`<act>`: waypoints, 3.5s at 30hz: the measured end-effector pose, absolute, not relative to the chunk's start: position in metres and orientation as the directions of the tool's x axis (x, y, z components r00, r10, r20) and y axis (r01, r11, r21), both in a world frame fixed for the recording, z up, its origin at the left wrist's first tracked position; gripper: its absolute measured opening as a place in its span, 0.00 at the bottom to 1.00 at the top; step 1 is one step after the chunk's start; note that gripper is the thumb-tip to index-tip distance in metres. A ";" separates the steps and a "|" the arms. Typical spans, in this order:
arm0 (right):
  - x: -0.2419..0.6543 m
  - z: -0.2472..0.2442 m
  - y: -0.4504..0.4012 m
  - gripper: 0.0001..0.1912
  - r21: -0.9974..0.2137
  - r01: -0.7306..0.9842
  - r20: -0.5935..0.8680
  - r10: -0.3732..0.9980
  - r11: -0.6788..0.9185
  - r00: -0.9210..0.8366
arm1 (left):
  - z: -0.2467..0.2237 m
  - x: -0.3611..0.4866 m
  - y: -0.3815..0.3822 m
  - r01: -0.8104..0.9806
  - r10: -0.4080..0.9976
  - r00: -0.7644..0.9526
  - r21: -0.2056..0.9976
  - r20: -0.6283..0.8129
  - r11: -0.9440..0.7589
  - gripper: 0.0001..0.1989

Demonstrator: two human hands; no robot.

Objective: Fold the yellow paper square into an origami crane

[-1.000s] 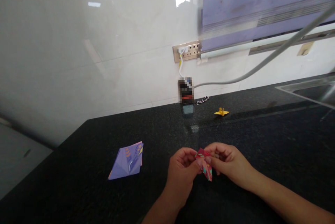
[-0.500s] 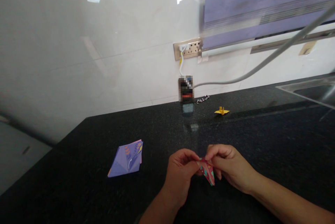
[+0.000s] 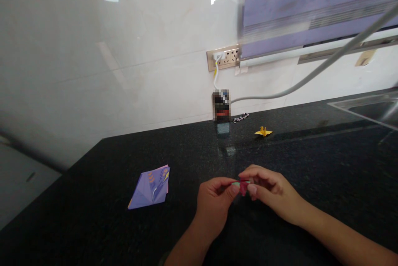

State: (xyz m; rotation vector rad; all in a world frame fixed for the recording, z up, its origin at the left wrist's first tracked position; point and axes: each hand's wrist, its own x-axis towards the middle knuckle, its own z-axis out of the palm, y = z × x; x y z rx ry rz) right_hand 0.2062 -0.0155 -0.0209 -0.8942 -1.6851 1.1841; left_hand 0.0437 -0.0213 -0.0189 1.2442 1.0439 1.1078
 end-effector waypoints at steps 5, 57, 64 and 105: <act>0.206 -0.022 -0.014 0.06 -0.914 0.206 0.255 0.890 0.350 -0.378 | -0.024 0.042 -0.022 0.122 0.983 0.143 0.984 0.113 -0.131 0.07; 0.192 -0.027 -0.017 0.10 -0.997 0.039 0.047 0.954 0.061 -0.296 | -0.026 0.039 -0.020 0.139 0.929 0.367 0.990 -0.042 -0.010 0.09; 0.195 -0.025 -0.018 0.14 -0.990 0.045 0.123 0.974 0.134 -0.188 | -0.023 0.041 -0.019 0.083 0.963 0.260 0.995 -0.076 0.056 0.11; 0.189 -0.020 -0.022 0.08 -0.984 -0.165 -0.033 0.979 -0.067 -0.201 | -0.020 0.047 -0.023 -0.328 0.981 0.182 0.936 -0.066 0.124 0.05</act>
